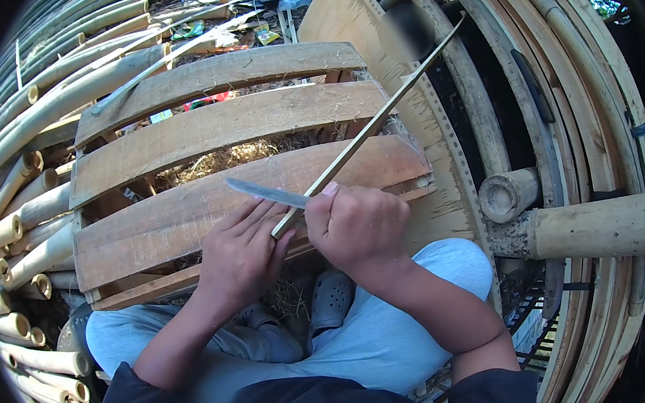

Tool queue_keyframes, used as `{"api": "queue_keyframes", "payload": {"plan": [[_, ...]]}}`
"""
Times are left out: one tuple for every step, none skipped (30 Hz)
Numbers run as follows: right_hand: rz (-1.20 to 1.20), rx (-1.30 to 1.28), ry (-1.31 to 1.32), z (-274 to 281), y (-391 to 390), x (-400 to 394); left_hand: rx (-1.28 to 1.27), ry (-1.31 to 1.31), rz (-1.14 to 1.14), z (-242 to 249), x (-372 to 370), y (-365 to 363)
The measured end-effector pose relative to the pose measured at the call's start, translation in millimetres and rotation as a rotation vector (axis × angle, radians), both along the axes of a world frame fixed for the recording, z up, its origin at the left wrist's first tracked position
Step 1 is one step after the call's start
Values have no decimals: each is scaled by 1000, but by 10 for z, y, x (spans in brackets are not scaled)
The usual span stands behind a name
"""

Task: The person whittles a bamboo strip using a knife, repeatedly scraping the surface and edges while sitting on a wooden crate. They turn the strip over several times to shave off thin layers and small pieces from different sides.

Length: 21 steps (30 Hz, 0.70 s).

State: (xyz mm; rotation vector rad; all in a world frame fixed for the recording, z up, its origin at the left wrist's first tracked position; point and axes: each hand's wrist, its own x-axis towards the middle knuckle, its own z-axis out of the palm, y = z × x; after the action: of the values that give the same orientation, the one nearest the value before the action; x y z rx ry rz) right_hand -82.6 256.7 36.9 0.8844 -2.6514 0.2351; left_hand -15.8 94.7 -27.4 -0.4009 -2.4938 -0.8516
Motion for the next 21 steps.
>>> {"api": "queue_keyframes", "payload": {"plan": [[-33,3,37,-10,-22,-1,0,-5,2,-9,-5,-8],[-66,10,73,-16,-36,-5,30,7,-8,-18,-25,-12],[-100,18,108,-18,-36,-4,60,18,-19,-22,-25,-4],[-101,18,111,-17,-19,-26,60,20,-20,-18,-18,6],[-91,31,120,-20,17,-60,28,27,-2,-8,-4,12],[-79,41,129,-29,51,-105,-6,33,18,-2,-6,3],[-67,57,128,-26,71,-124,-7,27,19,-3,-14,-5],[-128,57,102,15,75,-179,21,35,8,-6,-35,-6],[-127,63,94,-5,69,-109,53,43,-2,-8,-34,5],[-32,40,84,-27,46,-15,29,-9,-8,11,1,-16],[61,13,77,-32,31,23,28,-3,-10,15,-4,-7],[59,10,84,-14,33,-30,30,16,-8,12,-15,-4],[-15,20,89,10,46,-115,34,29,-3,2,-18,-1],[-90,34,87,25,65,-185,23,42,-5,-10,-30,0],[-163,52,83,28,84,-206,28,34,-4,-17,-1,-3],[-119,48,127,-16,35,-119,28,-21,-12,-12,32,-12],[-118,48,134,-23,59,-106,21,-63,-19,-1,18,-23],[-17,-1,94,-38,78,-102,18,-55,-19,6,-9,-19],[85,-50,50,-52,86,-109,27,-24,-8,4,-28,-9],[-87,3,110,-34,106,-222,39,-3,2,-5,-15,1],[-89,4,103,-40,91,-250,40,-10,1,-7,-7,-4]]}}
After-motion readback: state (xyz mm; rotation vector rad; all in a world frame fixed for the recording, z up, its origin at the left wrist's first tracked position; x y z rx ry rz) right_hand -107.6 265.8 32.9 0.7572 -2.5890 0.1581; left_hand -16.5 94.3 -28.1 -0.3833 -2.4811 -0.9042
